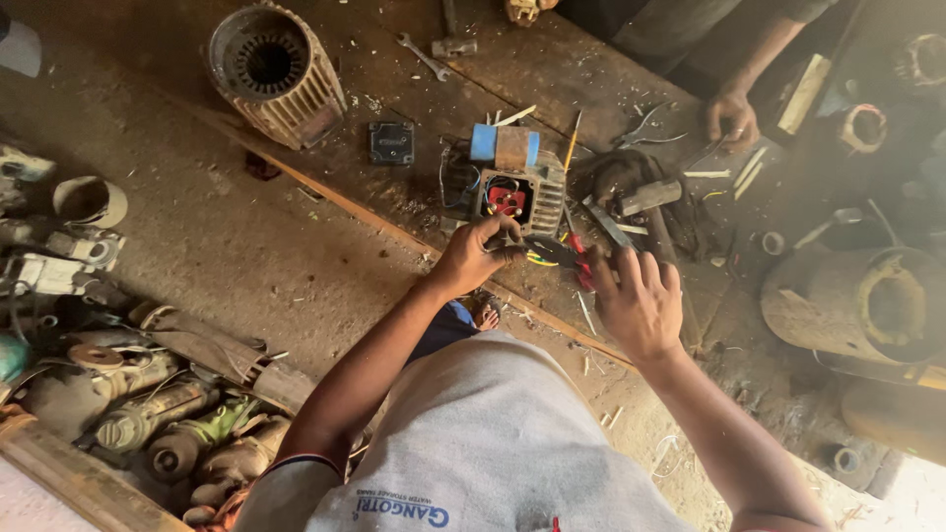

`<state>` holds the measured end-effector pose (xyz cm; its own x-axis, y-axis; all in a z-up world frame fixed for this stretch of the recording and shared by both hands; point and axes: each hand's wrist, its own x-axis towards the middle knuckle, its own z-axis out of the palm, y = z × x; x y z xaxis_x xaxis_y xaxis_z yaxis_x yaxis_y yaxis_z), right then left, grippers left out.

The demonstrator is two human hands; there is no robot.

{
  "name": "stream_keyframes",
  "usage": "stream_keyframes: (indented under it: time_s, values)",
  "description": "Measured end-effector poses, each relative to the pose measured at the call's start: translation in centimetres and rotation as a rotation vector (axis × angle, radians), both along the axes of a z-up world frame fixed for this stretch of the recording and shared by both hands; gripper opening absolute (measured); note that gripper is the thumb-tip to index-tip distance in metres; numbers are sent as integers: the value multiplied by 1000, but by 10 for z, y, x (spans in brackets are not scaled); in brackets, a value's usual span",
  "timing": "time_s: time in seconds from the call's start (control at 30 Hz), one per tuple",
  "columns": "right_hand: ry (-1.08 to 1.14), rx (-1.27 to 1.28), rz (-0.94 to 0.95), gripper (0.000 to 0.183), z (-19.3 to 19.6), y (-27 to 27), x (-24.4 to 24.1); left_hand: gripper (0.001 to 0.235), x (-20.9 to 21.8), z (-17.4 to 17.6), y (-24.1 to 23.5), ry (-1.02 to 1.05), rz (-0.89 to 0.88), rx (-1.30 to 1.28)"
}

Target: The person works on an electric motor placed on a workbench, using pliers and a screwdriver to adjust and connect wires inside the motor housing. The person repeatedly manipulates the wires and components within the motor's terminal box.

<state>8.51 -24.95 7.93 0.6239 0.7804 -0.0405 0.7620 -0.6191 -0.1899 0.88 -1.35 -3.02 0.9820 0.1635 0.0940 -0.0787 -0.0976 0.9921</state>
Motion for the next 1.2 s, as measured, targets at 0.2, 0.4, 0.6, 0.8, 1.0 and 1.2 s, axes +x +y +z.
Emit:
stream_keyframes:
  time_s: [0.2,0.4,0.6,0.8,1.0,1.2]
  values:
    - [954,-129,-324,43,-3,-15,9,30,3,-11,2,-119,10,11]
    - [1699,284,-387,49,-26,-19,13,30,1,-12,1,-160,1,-23]
    - [2117,478,-392,40,-16,-12,9,28,2,-12,0,-47,2,-33]
    - [-185,81,14,42,1,-7,-3,28,-1,-11,0,-94,-2,-2]
    - [797,-81,-238,45,-3,-26,25,28,0,-12,3,-90,5,52]
    - [1887,324,-271,52,-20,-25,19,34,-3,-9,5,-110,-11,98]
